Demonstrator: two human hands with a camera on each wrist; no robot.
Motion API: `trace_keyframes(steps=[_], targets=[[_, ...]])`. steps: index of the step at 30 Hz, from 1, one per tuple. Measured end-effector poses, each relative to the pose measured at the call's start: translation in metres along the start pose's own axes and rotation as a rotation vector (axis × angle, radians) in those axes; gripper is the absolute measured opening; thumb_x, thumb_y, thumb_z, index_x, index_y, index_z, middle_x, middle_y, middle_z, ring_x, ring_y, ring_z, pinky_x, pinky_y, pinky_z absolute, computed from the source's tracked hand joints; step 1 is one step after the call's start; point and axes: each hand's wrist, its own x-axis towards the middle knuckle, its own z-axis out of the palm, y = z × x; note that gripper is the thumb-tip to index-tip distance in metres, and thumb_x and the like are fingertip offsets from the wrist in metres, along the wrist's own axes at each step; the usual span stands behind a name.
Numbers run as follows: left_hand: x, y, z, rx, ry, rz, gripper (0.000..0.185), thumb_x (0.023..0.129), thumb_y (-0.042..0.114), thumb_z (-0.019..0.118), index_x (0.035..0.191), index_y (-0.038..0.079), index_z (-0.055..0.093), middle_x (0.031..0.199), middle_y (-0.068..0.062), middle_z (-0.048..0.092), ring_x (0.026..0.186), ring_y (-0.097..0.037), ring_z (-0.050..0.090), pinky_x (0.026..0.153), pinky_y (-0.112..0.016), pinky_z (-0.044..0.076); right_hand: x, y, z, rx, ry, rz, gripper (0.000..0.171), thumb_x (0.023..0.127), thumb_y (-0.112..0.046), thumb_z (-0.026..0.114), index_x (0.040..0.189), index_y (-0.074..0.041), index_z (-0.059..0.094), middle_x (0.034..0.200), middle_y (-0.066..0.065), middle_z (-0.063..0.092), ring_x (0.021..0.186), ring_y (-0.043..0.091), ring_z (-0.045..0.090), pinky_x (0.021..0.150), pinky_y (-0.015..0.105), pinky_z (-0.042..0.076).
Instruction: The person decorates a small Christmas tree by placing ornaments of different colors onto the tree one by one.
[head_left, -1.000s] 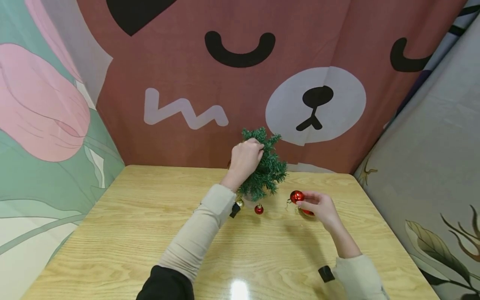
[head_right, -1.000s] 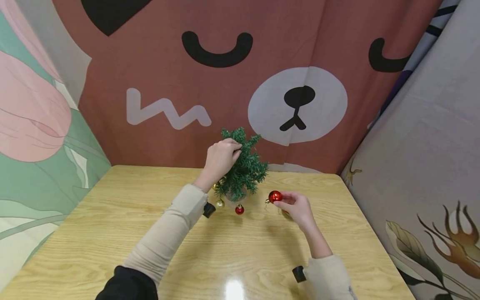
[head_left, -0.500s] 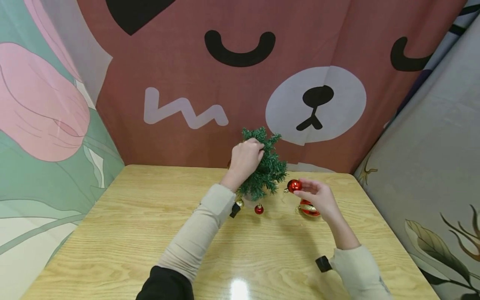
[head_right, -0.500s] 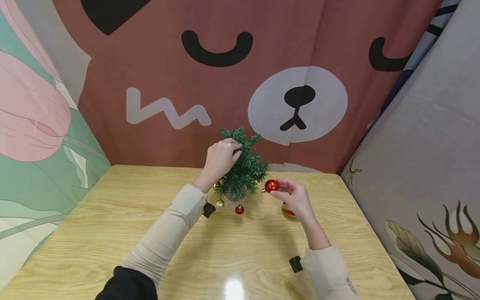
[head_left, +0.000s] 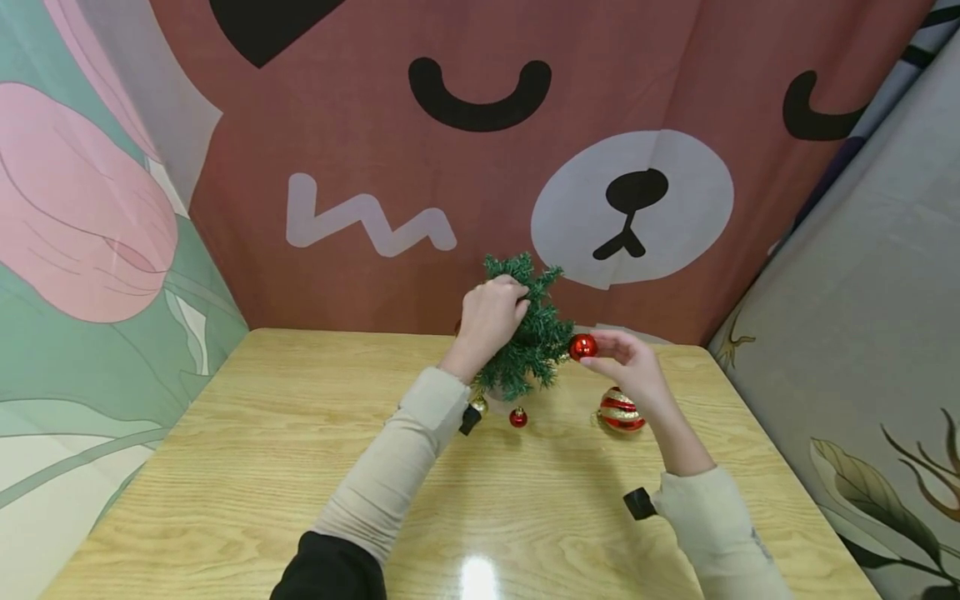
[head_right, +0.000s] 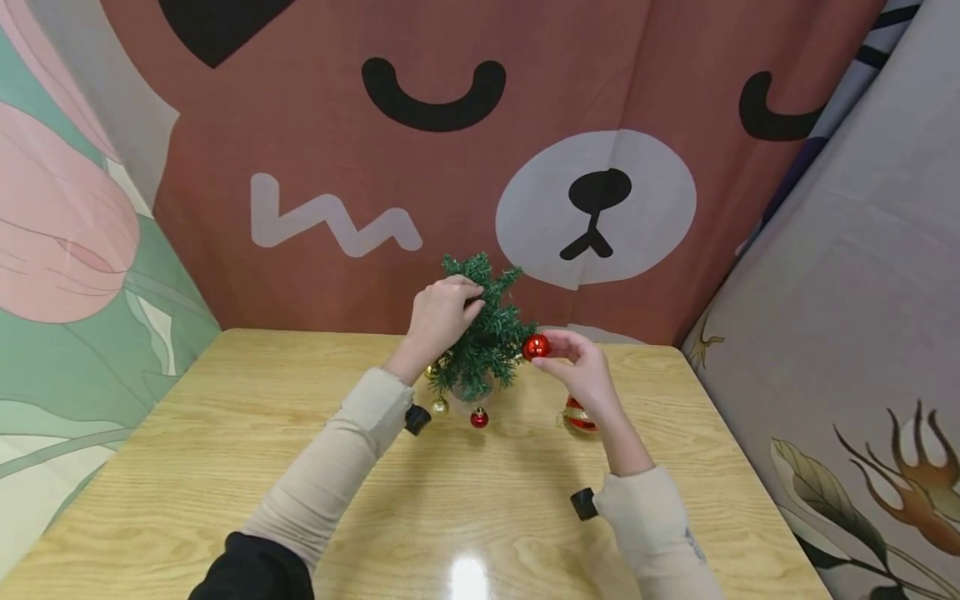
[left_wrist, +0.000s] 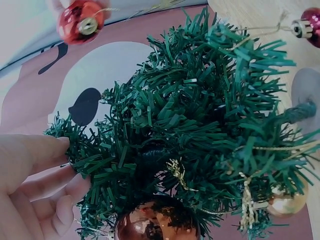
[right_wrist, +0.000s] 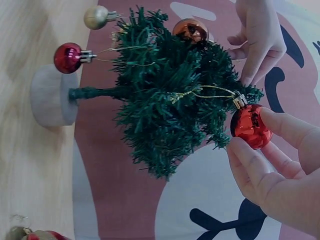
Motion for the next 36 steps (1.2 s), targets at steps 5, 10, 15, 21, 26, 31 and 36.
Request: trace_keyframes(steps=[5,10,15,21,26,31,36], targets=[[0.001,0.000,0.001,-0.003,0.003,-0.003,0.022,0.088,0.024,0.058,0.104,0.014,0.068,0.102,-0.001,0.064,0.055,-0.011,0.057,0.038,-0.020,0.036,0.006,-0.009,0.001,0.012,0.003,-0.019,0.044,0.081,-0.010,0.067,0.119,0.006,0.051,0.101,0.004,0.058,0.093,0.009,0.053,0.074,0.018,0.046],[0.001,-0.001,0.001,-0.015,0.012,-0.006,0.021,0.088,0.024,0.058,0.103,0.014,0.069,0.102,-0.002,0.064,0.053,-0.011,0.055,0.036,-0.020,0.034,0.011,-0.017,0.003,0.002,-0.005,-0.004,0.047,0.081,-0.014,0.067,0.121,0.004,0.050,0.106,0.010,0.056,0.097,0.012,0.052,0.076,0.019,0.045],[0.001,-0.001,0.001,-0.028,0.010,-0.014,0.021,0.088,0.024,0.058,0.103,0.014,0.069,0.102,-0.002,0.064,0.052,-0.011,0.055,0.036,-0.020,0.033,0.017,-0.021,0.006,0.033,0.007,-0.001,0.045,0.081,-0.009,0.067,0.120,0.005,0.050,0.101,0.007,0.056,0.093,0.011,0.053,0.073,0.019,0.047],[0.001,-0.001,0.000,-0.042,-0.011,-0.023,0.023,0.088,0.026,0.058,0.104,0.014,0.068,0.104,-0.002,0.063,0.057,-0.012,0.057,0.038,-0.021,0.036,0.023,-0.024,0.010,0.090,0.042,-0.026,0.044,0.079,-0.004,0.067,0.118,0.008,0.050,0.093,-0.001,0.058,0.085,0.008,0.056,0.072,0.018,0.047],[0.002,-0.002,-0.001,-0.045,-0.025,-0.022,0.023,0.088,0.026,0.058,0.104,0.014,0.068,0.105,-0.002,0.063,0.057,-0.012,0.057,0.038,-0.021,0.036,0.030,-0.025,0.011,0.100,0.071,-0.048,0.043,0.079,-0.004,0.067,0.116,0.008,0.050,0.091,-0.003,0.058,0.084,0.009,0.056,0.071,0.018,0.048],[0.002,-0.003,-0.003,-0.072,-0.037,-0.034,0.023,0.087,0.027,0.059,0.104,0.015,0.069,0.106,-0.001,0.063,0.062,-0.012,0.059,0.039,-0.022,0.039,0.036,-0.025,0.013,0.095,0.082,-0.068,0.041,0.079,-0.007,0.068,0.115,0.006,0.051,0.092,-0.003,0.058,0.084,0.010,0.056,0.069,0.018,0.048],[0.002,-0.004,-0.006,-0.089,-0.069,-0.041,0.023,0.086,0.026,0.060,0.104,0.014,0.068,0.107,-0.002,0.062,0.064,-0.013,0.060,0.041,-0.023,0.041,0.041,-0.029,0.015,0.104,0.076,-0.071,0.042,0.080,-0.006,0.066,0.117,0.007,0.050,0.095,0.001,0.056,0.086,0.011,0.055,0.071,0.019,0.048]])
